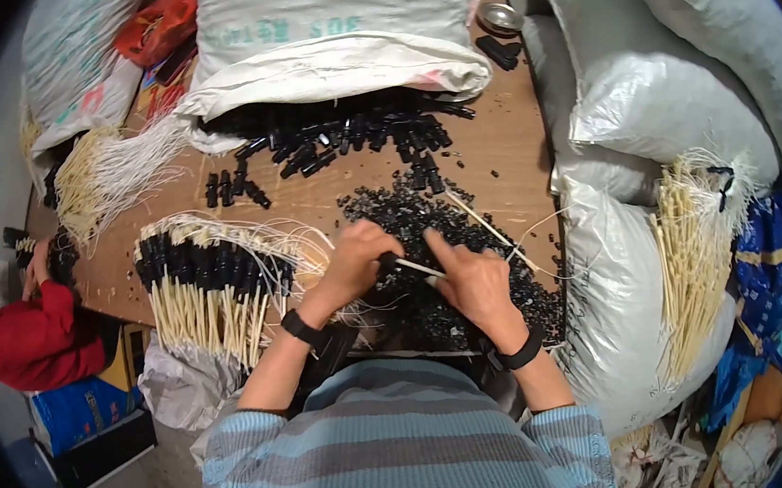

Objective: The person assembles components by hand, picking up a black plastic part and a white cord, threading the cord through the part, and pulling it tight. They then place the completed assembly onto a growing pile on the table and reach for the next set of materials.

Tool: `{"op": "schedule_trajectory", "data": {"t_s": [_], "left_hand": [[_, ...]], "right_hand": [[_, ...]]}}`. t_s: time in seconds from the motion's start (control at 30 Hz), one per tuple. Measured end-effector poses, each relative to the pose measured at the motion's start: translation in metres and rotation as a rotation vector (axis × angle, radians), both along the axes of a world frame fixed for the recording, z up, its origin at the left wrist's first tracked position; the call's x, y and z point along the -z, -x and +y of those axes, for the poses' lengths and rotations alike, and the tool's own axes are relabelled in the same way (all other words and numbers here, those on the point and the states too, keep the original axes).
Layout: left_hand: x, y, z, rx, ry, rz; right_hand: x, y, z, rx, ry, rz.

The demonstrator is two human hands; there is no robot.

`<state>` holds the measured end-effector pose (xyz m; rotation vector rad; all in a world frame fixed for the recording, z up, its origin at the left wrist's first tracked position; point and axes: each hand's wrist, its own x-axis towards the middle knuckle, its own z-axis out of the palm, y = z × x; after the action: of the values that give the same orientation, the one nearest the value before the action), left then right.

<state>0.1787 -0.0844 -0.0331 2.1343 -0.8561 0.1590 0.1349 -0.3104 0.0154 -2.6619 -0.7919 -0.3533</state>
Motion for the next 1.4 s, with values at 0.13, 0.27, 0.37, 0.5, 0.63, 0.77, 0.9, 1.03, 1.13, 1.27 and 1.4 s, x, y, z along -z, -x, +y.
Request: {"op": "schedule_trajectory", "data": {"t_s": [0.13, 0.27, 0.37, 0.5, 0.63, 0.77, 0.9, 1.03, 1.13, 1.27, 1.4], "left_hand": [[-0.041, 0.008, 0.002, -0.121, -0.103, -0.111], [-0.052, 0.036, -0.024, 0.003, -0.427, -0.061], [-0.027, 0.035, 0.008, -0.311, -0.144, 0.07], [0.015, 0.028, 0.035, -0.429, 0.079, 0.523], [-0.024, 0.029, -0.008, -0.356, 0.449, 1.018], [-0.021, 0.035, -0.002, -0.362, 0.295, 0.561], [-0.021, 0.037, -0.001, -0.409, 0.011, 0.389], [-0.012, 0.04, -0.001, -0.43, -0.031, 0.11], [-0.015, 0.04, -0.004, -0.399, -0.043, 0.062], [-0.016, 0.044, -0.003, -0.331, -0.073, 0.184], [-0.018, 0.047, -0.007, -0.308, -0.098, 0.195]], "right_hand": [[-0.002, -0.001, -0.007, 0.348, 0.042, 0.112], [0.01, -0.003, 0.024, 0.205, -0.007, 0.01], [0.008, -0.008, -0.001, 0.126, -0.72, 0.304], [-0.007, 0.0, -0.028, -0.152, -1.397, 1.009], [0.009, 0.005, 0.037, -0.013, -0.347, 0.303], [0.005, 0.01, 0.044, 0.099, -0.421, 0.403], [0.012, 0.011, 0.04, 0.093, -0.343, 0.249], [0.005, 0.007, 0.038, 0.143, -0.37, 0.19], [0.013, 0.003, 0.037, 0.108, -0.393, 0.096], [0.018, 0.003, 0.036, 0.074, -0.359, 0.132], [0.021, 0.004, 0.037, 0.021, -0.392, 0.153]]}}
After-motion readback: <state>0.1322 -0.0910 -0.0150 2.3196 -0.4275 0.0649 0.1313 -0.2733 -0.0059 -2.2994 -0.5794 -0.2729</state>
